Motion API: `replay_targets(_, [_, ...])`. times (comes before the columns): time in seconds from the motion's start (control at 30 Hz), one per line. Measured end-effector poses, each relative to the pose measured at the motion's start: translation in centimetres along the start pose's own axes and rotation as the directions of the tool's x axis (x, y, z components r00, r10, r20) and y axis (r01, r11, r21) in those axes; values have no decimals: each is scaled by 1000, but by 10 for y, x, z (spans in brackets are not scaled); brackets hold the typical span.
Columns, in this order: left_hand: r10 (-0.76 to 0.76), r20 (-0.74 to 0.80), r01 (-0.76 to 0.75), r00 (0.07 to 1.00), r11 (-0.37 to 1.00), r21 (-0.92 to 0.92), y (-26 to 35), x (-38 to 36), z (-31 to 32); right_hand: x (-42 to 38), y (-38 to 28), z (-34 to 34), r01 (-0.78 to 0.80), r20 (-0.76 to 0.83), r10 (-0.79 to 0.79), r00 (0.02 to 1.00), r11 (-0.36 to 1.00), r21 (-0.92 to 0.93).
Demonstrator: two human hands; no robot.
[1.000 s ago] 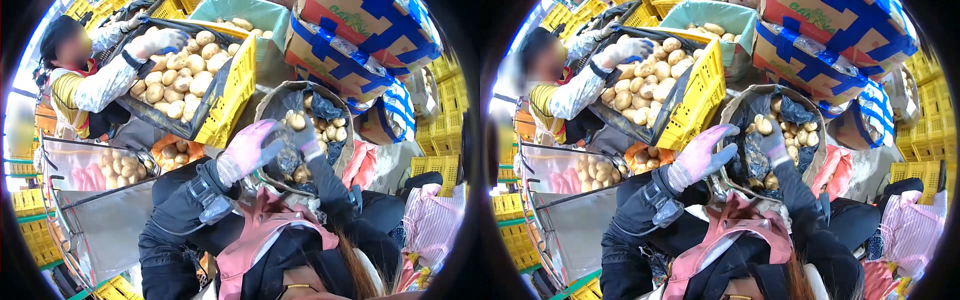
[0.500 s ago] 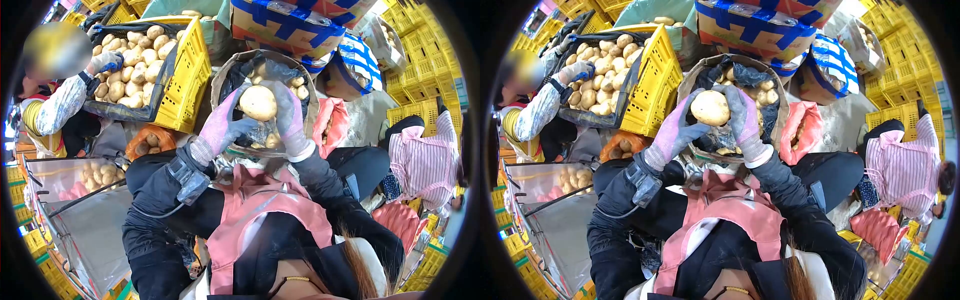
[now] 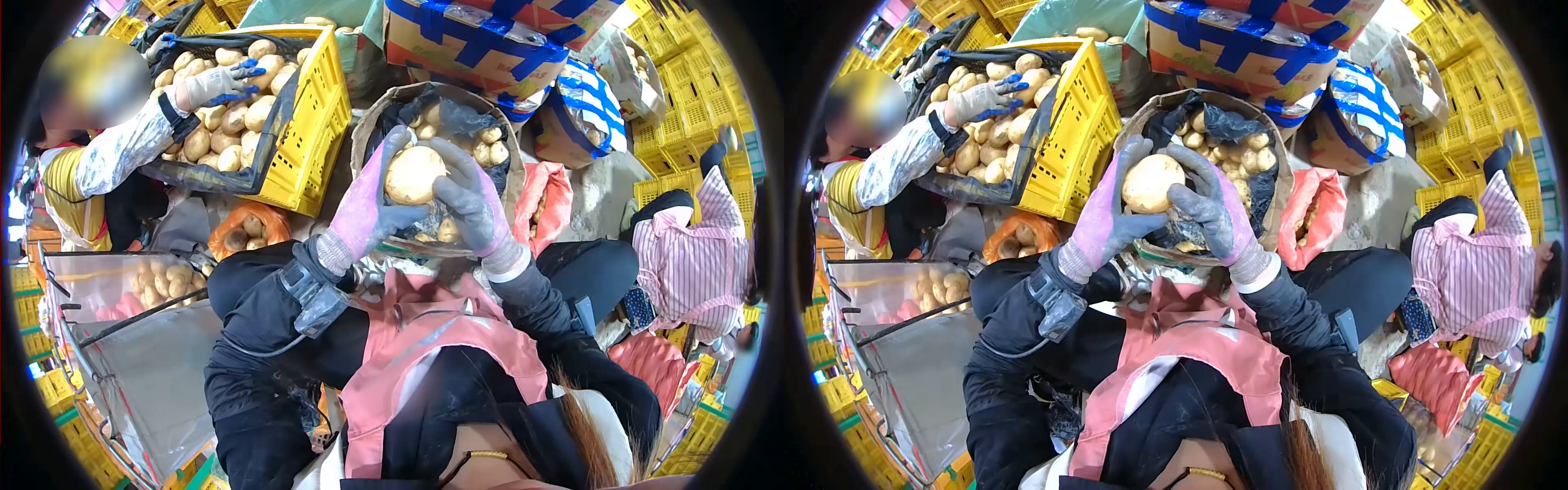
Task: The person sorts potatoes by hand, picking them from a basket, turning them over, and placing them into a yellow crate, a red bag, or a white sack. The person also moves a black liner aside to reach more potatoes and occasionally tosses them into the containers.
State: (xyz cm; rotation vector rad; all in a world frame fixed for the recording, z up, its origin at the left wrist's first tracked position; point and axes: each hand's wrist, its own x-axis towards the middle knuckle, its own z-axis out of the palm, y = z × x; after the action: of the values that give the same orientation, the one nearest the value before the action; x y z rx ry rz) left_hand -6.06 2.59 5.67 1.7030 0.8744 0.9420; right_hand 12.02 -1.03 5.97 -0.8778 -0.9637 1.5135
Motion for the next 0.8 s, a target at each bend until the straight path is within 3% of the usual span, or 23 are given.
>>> replay_targets(0.1, [10,-26,-8,1000,999,46,-2,0,-2,5,0,5,53,8,-53,999,999,-5])
replay_targets(0.17, [-25,-41,21,999,996,-88,-3,-2,-3,5,-8,13,116,30,-113,993,984,-135])
replay_targets(0.2, [-98,-42,81,994,947,-310,-4,-3,-1,6,-7,15,112,22,-111,994,991,-78])
replay_targets(0.23, [-60,-21,56,998,989,-136,-2,-3,-7,9,0,14,78,23,-78,997,997,-6])
replay_targets(0.3, [-93,-30,94,995,995,27,-7,-3,-12,14,4,14,46,-2,-46,999,997,-58])
replay_targets(0.33, [-19,-44,25,999,987,157,-13,-6,-13,18,14,9,51,0,-52,999,979,-197])
replay_targets(0.37, [-38,-40,44,998,986,163,-7,-7,-13,20,21,5,70,-30,-83,996,947,-313])
replay_targets(0.43, [-103,-2,101,995,975,196,-6,-8,-15,21,26,2,-2,-100,-26,995,964,-268])
replay_targets(0.5, [-50,18,45,999,976,212,-12,-11,-14,18,32,-1,55,-134,-118,984,915,-401])
replay_targets(0.57, [-47,59,41,997,995,95,-15,-13,-8,15,37,-13,11,-199,-84,976,939,-344])
replay_targets(0.6, [-120,117,117,986,993,36,-20,-13,-5,12,40,-15,62,-202,-139,969,936,-346])
replay_targets(0.7, [-184,218,213,958,970,-119,-9,-12,-9,-2,50,-35,-71,-221,-4,975,942,-329])
replay_targets(0.73, [-241,225,288,944,936,-205,-6,-13,-10,-11,43,-34,-107,-200,42,979,940,-325])
replay_targets(0.77, [-191,166,228,967,942,-245,-14,-16,-9,-20,36,-30,-125,-162,76,984,940,-318])
replay_targets(0.8, [-213,100,231,972,948,-218,-13,-17,-14,-29,43,-37,-45,-109,3,994,921,-387])
